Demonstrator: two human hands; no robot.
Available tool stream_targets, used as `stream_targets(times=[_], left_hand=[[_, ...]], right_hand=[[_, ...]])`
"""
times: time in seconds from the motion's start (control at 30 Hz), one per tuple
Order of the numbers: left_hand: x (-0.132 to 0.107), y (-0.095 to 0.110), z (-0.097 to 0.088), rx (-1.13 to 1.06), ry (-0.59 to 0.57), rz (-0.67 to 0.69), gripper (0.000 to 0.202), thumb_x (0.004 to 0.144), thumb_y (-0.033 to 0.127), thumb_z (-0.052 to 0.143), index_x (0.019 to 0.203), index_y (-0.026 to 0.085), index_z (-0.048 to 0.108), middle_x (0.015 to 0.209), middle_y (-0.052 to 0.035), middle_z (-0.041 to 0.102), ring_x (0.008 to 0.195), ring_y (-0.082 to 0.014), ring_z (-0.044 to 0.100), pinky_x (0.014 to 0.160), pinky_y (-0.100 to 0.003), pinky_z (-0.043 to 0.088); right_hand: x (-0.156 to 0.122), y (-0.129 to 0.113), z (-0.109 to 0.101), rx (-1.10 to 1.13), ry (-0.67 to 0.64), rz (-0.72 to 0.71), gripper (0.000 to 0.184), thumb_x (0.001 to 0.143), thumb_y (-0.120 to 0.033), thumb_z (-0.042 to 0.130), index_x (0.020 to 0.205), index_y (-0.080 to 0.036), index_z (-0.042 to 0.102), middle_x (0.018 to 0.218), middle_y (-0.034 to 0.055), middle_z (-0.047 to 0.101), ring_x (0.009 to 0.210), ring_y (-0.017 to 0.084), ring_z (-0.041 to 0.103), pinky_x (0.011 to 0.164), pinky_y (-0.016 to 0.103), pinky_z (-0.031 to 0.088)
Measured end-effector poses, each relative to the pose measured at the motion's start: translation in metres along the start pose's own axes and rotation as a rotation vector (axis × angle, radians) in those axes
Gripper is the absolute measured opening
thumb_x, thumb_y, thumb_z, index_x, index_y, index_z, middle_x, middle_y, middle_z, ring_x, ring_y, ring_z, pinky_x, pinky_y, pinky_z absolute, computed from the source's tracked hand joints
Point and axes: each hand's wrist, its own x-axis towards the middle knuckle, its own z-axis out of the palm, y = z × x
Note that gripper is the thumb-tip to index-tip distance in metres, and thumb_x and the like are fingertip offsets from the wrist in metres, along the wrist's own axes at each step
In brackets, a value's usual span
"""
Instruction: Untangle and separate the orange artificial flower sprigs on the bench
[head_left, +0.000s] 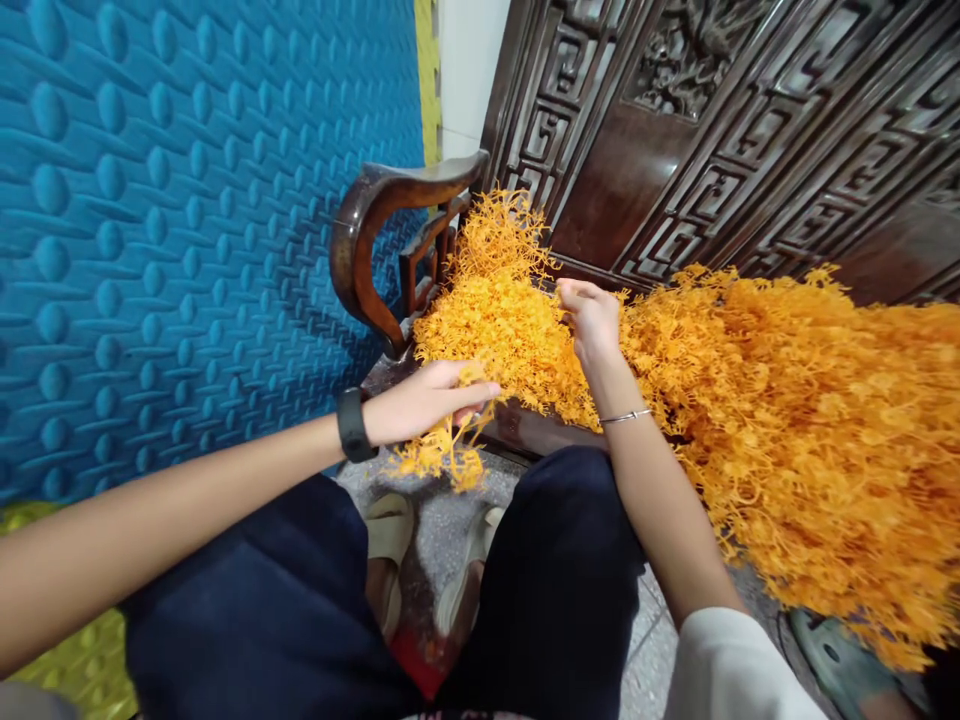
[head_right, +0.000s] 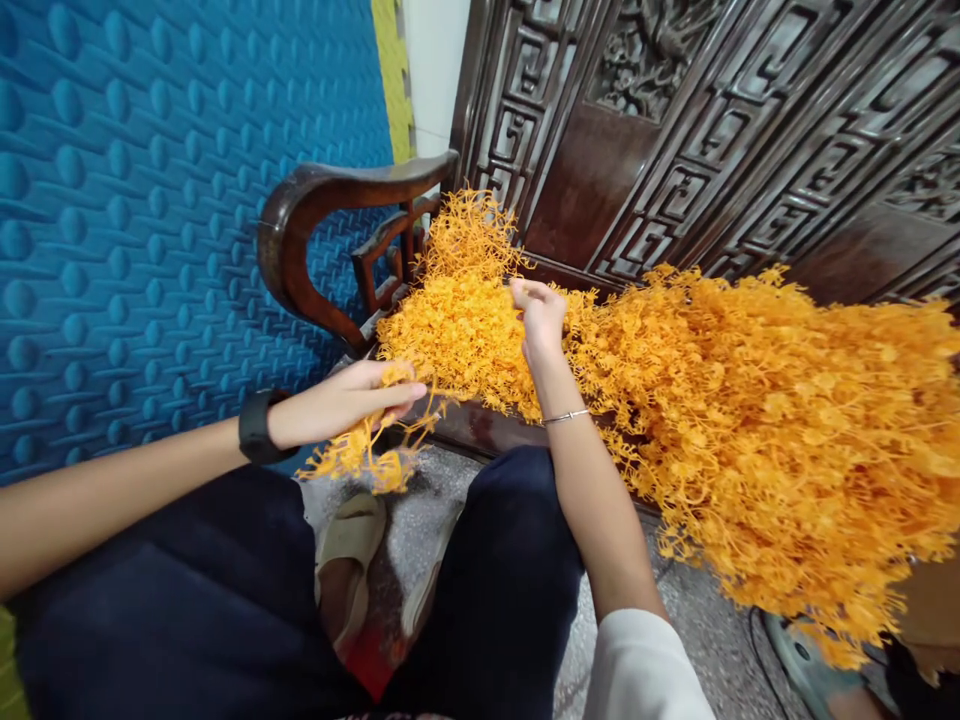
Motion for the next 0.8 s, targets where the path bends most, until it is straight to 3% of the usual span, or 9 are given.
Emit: stream_targets(times=[0.1,0.23,0.37,0.5,0.6,0.67,0.8], left_hand=[[0.002,0.001,-0.007,-0.059,0.035,0.006,0.022,0.079,0.036,0.06,0.08,0.015,0.053,0.066,0.0032,0.051,0.055,-0.0076,0.045,0.053,-0.022,0.039],[0.002,0.0,-0.013,-0.142,0.039,0.011,0.039,0.071,0.031,0.069,0.102,0.019,0.048,0.073,0.0027,0.054,0.059,-0.0092,0.05,0.055,-0.023,0.042],[0.003,-0.004,-0.018,-0.13,0.041,0.023,0.045,0.071,0.028,0.069,0.108,0.019,0.046,0.074,0.0028,0.055,0.06,-0.0093,0.051,0.058,-0.023,0.041],[0.006,-0.009,-0.022,0.117,0.103,0.058,0.046,0.073,0.034,0.067,0.111,0.017,0.047,0.068,0.0042,0.053,0.052,-0.0079,0.043,0.05,-0.021,0.033],[0.006,-0.01,-0.022,0.379,0.114,0.057,0.045,0.077,0.038,0.063,0.112,0.016,0.047,0.064,0.0044,0.053,0.047,-0.0076,0.036,0.047,-0.022,0.026],[0.006,-0.009,-0.022,0.465,0.099,0.071,0.041,0.079,0.038,0.06,0.11,0.015,0.047,0.063,0.0042,0.053,0.048,-0.0084,0.038,0.048,-0.023,0.027],[0.007,-0.009,-0.022,0.527,0.103,0.094,0.036,0.079,0.039,0.059,0.103,0.013,0.05,0.057,0.0058,0.045,0.05,-0.0099,0.038,0.051,-0.024,0.027]], right_hand=[[-0.004,0.01,0.0,-0.06,-0.124,0.04,0.015,0.059,-0.017,0.067,0.073,-0.014,0.063,0.062,-0.0006,0.058,0.056,0.009,0.053,0.054,0.023,0.037],[-0.005,0.018,0.005,-0.124,-0.114,0.055,0.013,0.058,-0.015,0.068,0.068,-0.013,0.06,0.059,-0.0008,0.058,0.048,0.009,0.051,0.049,0.024,0.035],[0.003,0.026,0.003,-0.152,-0.146,0.009,0.016,0.058,-0.013,0.066,0.073,-0.012,0.063,0.07,0.0023,0.062,0.062,0.012,0.057,0.06,0.027,0.045],[0.006,0.03,0.003,-0.25,-0.233,-0.088,0.039,0.058,-0.015,0.066,0.097,-0.015,0.066,0.103,0.0074,0.065,0.071,0.013,0.058,0.065,0.03,0.049],[-0.006,0.018,0.007,-0.277,-0.31,-0.185,0.044,0.062,-0.019,0.068,0.105,-0.017,0.065,0.099,0.0056,0.066,0.067,0.013,0.057,0.063,0.031,0.049],[-0.023,0.001,0.011,-0.203,-0.436,-0.245,0.033,0.067,-0.025,0.069,0.099,-0.018,0.066,0.091,0.0034,0.066,0.068,0.013,0.058,0.065,0.03,0.049],[-0.067,-0.039,0.02,-0.083,-0.873,-0.335,0.021,0.076,-0.037,0.067,0.084,-0.018,0.068,0.085,0.0028,0.066,0.075,0.012,0.059,0.07,0.029,0.048]])
